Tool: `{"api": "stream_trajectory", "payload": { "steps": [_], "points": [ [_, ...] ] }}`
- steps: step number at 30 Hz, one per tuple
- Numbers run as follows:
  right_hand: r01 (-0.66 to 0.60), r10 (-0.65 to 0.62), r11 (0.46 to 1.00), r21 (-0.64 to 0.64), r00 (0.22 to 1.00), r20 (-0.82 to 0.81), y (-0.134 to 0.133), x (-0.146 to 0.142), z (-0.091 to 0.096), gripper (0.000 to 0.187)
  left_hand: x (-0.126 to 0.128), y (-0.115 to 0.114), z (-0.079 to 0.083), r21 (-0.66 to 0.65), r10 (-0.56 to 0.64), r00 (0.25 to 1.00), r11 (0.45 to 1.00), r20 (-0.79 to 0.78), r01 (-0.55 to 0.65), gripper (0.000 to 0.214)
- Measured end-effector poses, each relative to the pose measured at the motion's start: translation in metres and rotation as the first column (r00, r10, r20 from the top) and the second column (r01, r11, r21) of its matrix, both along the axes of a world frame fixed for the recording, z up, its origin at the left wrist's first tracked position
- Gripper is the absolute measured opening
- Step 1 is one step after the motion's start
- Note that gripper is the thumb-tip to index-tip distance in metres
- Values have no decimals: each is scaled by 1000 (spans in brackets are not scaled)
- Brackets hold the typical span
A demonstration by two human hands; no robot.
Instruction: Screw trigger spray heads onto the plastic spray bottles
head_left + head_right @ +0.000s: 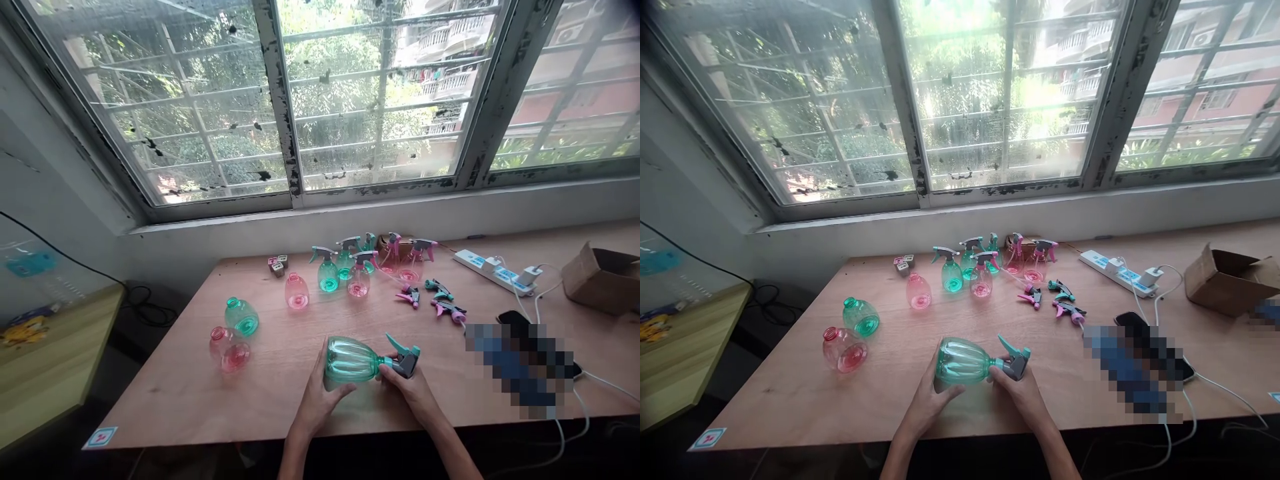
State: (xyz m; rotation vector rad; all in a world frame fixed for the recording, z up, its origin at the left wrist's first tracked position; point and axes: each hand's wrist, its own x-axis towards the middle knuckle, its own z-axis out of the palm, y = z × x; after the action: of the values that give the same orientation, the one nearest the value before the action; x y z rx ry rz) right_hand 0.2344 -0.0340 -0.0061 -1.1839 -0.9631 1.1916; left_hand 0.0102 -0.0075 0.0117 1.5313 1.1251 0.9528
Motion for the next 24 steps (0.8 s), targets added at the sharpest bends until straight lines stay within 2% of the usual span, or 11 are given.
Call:
{"api": "stream_trajectory", "payload": {
  "steps": [9,24],
  "points": [
    [5,-5,1000,-1,1000,10,2,0,-7,43,-1,1,-4,9,-19,1000,1000,2,19,97],
    [-22,22,1000,13,999,26,1,1,-5,34,-1,1,-6,45,-7,1000,999,-22,8,93]
  ]
}}
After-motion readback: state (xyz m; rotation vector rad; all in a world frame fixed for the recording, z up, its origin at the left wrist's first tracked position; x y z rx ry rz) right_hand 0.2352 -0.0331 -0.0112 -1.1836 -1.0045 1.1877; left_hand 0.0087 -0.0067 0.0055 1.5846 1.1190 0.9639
